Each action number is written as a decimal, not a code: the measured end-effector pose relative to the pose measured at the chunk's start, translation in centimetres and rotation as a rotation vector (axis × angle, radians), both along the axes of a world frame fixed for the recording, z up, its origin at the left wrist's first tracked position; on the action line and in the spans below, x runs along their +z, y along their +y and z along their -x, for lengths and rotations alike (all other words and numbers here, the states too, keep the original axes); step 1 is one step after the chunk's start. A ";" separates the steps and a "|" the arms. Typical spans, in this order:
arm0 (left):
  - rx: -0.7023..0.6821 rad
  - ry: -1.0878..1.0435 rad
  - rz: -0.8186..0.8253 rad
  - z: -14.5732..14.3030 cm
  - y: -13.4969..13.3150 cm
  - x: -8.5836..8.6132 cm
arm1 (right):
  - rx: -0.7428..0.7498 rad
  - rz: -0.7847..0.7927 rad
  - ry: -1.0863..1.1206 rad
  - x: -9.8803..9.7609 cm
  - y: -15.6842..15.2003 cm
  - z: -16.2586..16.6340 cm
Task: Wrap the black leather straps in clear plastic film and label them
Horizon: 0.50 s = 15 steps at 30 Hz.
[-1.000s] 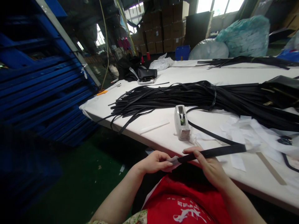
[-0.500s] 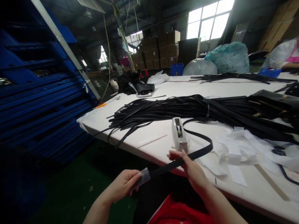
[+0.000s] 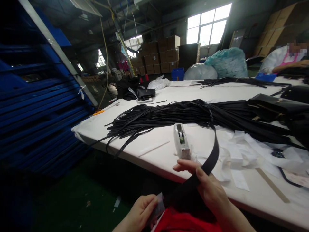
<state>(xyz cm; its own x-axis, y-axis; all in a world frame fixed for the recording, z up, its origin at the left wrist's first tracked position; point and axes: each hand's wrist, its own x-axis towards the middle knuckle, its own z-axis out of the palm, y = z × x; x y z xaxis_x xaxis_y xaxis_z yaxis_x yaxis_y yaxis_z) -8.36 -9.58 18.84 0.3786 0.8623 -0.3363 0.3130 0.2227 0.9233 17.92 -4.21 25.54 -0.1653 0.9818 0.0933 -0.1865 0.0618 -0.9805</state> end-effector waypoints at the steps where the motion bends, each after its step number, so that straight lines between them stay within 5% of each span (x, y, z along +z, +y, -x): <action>1: -0.005 -0.046 -0.026 -0.7 0.2 0.1 | 0.029 0.003 -0.079 0.1 -0.4 0.3; 6: 0.099 -0.193 -0.182 -4.5 1.5 1.3 | 0.314 0.134 -0.214 -1.7 -1.8 3.9; 8: 0.132 -0.148 -0.278 -5.0 1.8 1.8 | 0.322 0.176 -0.150 -2.3 -1.3 3.5; 13: 0.099 -0.011 -0.299 -4.3 1.7 2.3 | -0.159 0.126 0.214 -1.6 2.4 -0.5; 15: 0.096 -0.019 -0.250 -4.4 1.6 2.3 | -0.197 0.078 0.154 -1.3 2.7 -0.3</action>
